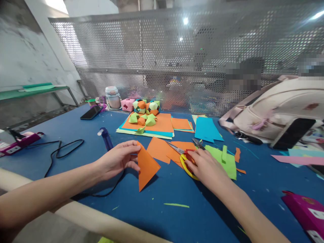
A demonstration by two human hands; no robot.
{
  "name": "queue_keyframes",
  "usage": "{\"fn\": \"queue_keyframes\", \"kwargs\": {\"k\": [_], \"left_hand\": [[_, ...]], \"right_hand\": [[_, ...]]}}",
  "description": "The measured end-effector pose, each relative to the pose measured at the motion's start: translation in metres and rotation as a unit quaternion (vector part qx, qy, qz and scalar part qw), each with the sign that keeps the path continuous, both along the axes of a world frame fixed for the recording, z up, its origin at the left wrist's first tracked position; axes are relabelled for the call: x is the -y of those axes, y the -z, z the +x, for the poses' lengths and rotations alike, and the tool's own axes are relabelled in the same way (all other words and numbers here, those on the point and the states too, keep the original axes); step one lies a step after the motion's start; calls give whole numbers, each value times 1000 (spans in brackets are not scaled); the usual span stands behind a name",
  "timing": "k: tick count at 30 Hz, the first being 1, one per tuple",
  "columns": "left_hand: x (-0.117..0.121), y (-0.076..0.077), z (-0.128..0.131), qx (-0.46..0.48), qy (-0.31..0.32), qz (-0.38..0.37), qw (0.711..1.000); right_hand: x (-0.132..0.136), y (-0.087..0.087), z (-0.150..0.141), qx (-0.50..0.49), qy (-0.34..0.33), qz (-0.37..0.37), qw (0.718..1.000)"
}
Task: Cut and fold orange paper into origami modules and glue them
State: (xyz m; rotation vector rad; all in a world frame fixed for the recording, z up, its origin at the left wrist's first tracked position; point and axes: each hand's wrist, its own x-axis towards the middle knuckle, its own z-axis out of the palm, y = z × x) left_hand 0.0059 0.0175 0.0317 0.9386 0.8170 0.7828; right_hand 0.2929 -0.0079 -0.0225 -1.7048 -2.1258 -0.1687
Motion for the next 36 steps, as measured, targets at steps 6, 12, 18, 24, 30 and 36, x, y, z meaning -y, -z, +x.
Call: {"fn": "queue_keyframes", "kwargs": {"k": [6, 12, 18, 24, 30, 36], "left_hand": [[-2, 5, 3, 46, -16, -24, 999], [2, 8, 10, 83, -17, -31, 996], [5, 10, 14, 84, 18, -30, 996], [17, 5, 16, -76, -28, 131, 988], [28, 0, 20, -84, -7, 139, 987], [28, -2, 18, -29, -3, 50, 998]], "right_hand": [[21, -29, -39, -241, -37, -57, 968], [34, -34, -74, -406, -71, -224, 883], [36, -27, -86, -415, -102, -180, 886], [41, -28, -93, -300, -115, 18, 947], [48, -29, -99, -240, -180, 83, 950], [46, -36, -98, -343, -123, -12, 931]]}}
